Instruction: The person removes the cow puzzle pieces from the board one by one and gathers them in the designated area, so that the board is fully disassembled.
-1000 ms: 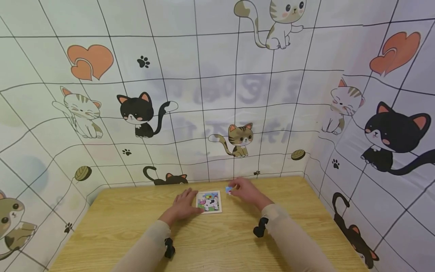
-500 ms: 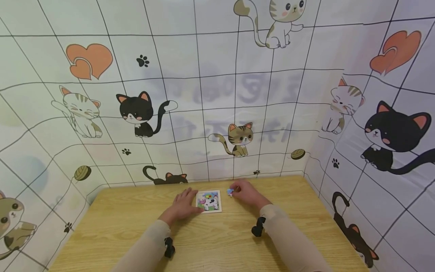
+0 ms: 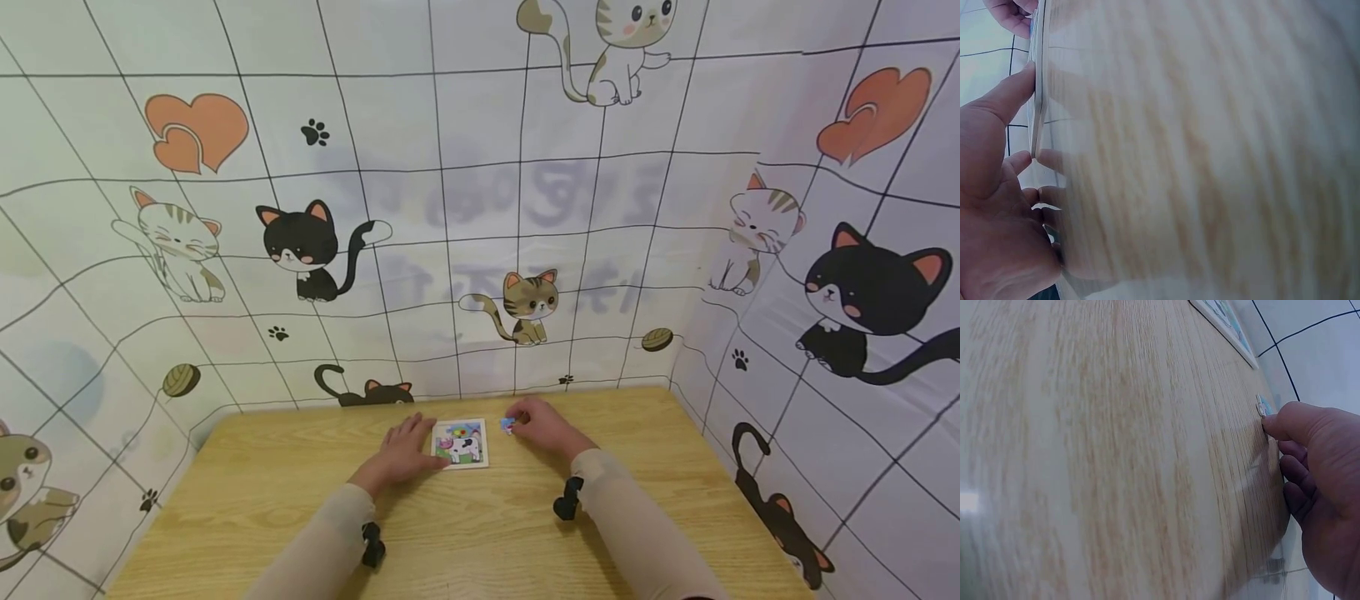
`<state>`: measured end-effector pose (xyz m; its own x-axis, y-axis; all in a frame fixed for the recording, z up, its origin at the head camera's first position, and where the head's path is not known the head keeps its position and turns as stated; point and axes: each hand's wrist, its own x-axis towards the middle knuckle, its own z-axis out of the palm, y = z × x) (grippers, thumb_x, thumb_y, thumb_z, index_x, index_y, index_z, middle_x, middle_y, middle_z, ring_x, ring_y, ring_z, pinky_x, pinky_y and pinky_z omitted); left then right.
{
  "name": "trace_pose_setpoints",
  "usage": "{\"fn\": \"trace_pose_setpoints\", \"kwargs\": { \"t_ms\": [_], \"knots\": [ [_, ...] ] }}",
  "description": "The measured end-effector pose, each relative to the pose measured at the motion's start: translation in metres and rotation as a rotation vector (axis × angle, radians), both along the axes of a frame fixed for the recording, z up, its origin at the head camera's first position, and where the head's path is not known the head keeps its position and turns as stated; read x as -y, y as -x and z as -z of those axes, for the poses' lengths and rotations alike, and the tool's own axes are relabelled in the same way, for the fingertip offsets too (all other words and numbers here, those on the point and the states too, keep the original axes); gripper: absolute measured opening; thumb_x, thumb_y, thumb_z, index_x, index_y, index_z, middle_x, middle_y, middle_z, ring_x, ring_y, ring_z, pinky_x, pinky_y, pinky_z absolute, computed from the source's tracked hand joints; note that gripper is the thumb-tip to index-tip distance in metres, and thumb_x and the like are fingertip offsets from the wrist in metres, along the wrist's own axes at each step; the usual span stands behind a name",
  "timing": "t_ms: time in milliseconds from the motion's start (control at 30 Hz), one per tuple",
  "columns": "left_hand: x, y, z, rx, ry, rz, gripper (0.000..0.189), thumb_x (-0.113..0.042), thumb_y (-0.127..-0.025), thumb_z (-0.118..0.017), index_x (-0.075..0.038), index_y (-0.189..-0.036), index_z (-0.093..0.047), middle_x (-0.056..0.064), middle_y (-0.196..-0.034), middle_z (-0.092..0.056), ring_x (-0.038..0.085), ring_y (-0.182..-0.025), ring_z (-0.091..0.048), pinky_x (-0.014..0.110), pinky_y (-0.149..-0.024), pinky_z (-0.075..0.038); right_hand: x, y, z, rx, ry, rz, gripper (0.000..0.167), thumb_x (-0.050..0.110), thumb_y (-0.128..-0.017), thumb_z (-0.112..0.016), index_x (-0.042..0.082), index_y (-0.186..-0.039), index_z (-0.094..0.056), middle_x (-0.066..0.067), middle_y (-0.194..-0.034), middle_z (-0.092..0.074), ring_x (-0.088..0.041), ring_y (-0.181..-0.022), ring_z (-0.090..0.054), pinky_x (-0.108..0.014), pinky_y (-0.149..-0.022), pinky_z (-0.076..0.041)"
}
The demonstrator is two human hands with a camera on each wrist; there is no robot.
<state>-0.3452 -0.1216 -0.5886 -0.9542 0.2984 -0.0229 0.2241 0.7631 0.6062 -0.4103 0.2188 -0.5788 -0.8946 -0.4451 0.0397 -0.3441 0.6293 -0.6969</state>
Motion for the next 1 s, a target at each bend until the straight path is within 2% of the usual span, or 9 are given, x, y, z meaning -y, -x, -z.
{"fn": "trace_pose_setpoints", "kwargs": {
  "t_ms": [233,333,433,600,667,700,833,933,1000],
  "knots": [
    [0.001,0.005,0.004,0.024,0.002,-0.011,0.098,-0.055,-0.093,-0.086,-0.013,-0.169,-0.044,0.024,-0.18,-0.024,0.049,-0.166,-0.018,0.071,-0.132,-0.007,0.001,0.0,0.0,-0.004,-0.007,0.013,0.018,0.006,-0.101,-0.078,0.007,-0.119,-0.08,-0.003,-0.111,-0.066,-0.02,-0.097,-0.058,-0.039,-0.085,-0.052],
    [0.001,0.009,0.012,0.012,0.028,-0.013,0.097,-0.057,-0.094,-0.084,-0.015,-0.171,-0.042,0.022,-0.181,-0.023,0.047,-0.167,-0.017,0.069,-0.133,-0.007,0.003,-0.003,-0.002,-0.013,0.006,0.022,0.019,0.006,-0.101,-0.079,0.007,-0.12,-0.079,-0.003,-0.114,-0.067,-0.019,-0.1,-0.06,-0.04,-0.088,-0.054],
    [0.0,0.005,0.008,-0.003,0.014,-0.009,0.096,-0.056,-0.094,-0.084,-0.013,-0.17,-0.044,0.024,-0.179,-0.025,0.049,-0.166,-0.018,0.071,-0.132,-0.008,0.008,-0.008,-0.006,-0.028,0.033,0.023,0.021,0.007,-0.1,-0.079,0.005,-0.121,-0.079,-0.008,-0.119,-0.068,-0.022,-0.104,-0.062,-0.043,-0.091,-0.055],
    [-0.002,-0.007,-0.011,0.019,-0.003,-0.001,0.094,-0.049,-0.095,-0.086,-0.008,-0.168,-0.045,0.028,-0.177,-0.027,0.052,-0.164,-0.02,0.071,-0.131,-0.009,0.02,-0.013,-0.014,-0.047,0.059,-0.032,0.025,0.011,-0.104,-0.077,0.002,-0.128,-0.078,-0.013,-0.127,-0.069,-0.026,-0.108,-0.063,-0.043,-0.089,-0.056],
    [-0.001,-0.004,-0.008,0.025,0.01,-0.007,0.093,-0.05,-0.095,-0.086,-0.01,-0.169,-0.044,0.026,-0.178,-0.026,0.05,-0.165,-0.019,0.07,-0.132,-0.009,0.026,-0.014,-0.017,-0.051,0.056,-0.049,0.026,0.012,-0.105,-0.076,0.004,-0.129,-0.078,-0.012,-0.13,-0.068,-0.026,-0.109,-0.064,-0.042,-0.087,-0.057],
    [-0.001,0.0,-0.001,0.012,0.011,-0.007,0.094,-0.053,-0.095,-0.086,-0.011,-0.169,-0.045,0.026,-0.178,-0.027,0.051,-0.165,-0.02,0.071,-0.132,-0.01,0.028,-0.014,-0.018,-0.056,0.05,-0.053,0.026,0.013,-0.105,-0.076,0.004,-0.129,-0.078,-0.011,-0.13,-0.068,-0.026,-0.11,-0.064,-0.042,-0.087,-0.057],
    [0.0,0.002,0.002,0.006,0.006,-0.004,0.095,-0.057,-0.095,-0.084,-0.011,-0.168,-0.045,0.026,-0.178,-0.027,0.05,-0.165,-0.019,0.072,-0.131,-0.009,0.038,-0.015,-0.023,-0.071,0.029,-0.088,0.029,0.011,-0.104,-0.077,0.002,-0.131,-0.077,-0.011,-0.128,-0.067,-0.029,-0.112,-0.064,-0.043,-0.089,-0.058],
    [-0.003,-0.008,-0.017,0.034,-0.002,0.004,0.092,-0.05,-0.097,-0.085,-0.007,-0.168,-0.044,0.028,-0.177,-0.026,0.051,-0.165,-0.018,0.072,-0.132,-0.009,0.044,-0.016,-0.026,-0.082,0.023,-0.129,0.03,0.009,-0.103,-0.077,-0.002,-0.131,-0.076,-0.013,-0.127,-0.068,-0.032,-0.113,-0.064,-0.044,-0.091,-0.058],
    [-0.003,-0.009,-0.02,0.039,0.01,0.003,0.092,-0.05,-0.097,-0.084,-0.008,-0.169,-0.043,0.027,-0.178,-0.025,0.05,-0.165,-0.018,0.071,-0.132,-0.009,0.048,-0.016,-0.028,-0.085,0.022,-0.144,0.03,0.007,-0.103,-0.077,-0.003,-0.131,-0.075,-0.015,-0.127,-0.069,-0.034,-0.114,-0.065,-0.046,-0.092,-0.058]
  ]
}}
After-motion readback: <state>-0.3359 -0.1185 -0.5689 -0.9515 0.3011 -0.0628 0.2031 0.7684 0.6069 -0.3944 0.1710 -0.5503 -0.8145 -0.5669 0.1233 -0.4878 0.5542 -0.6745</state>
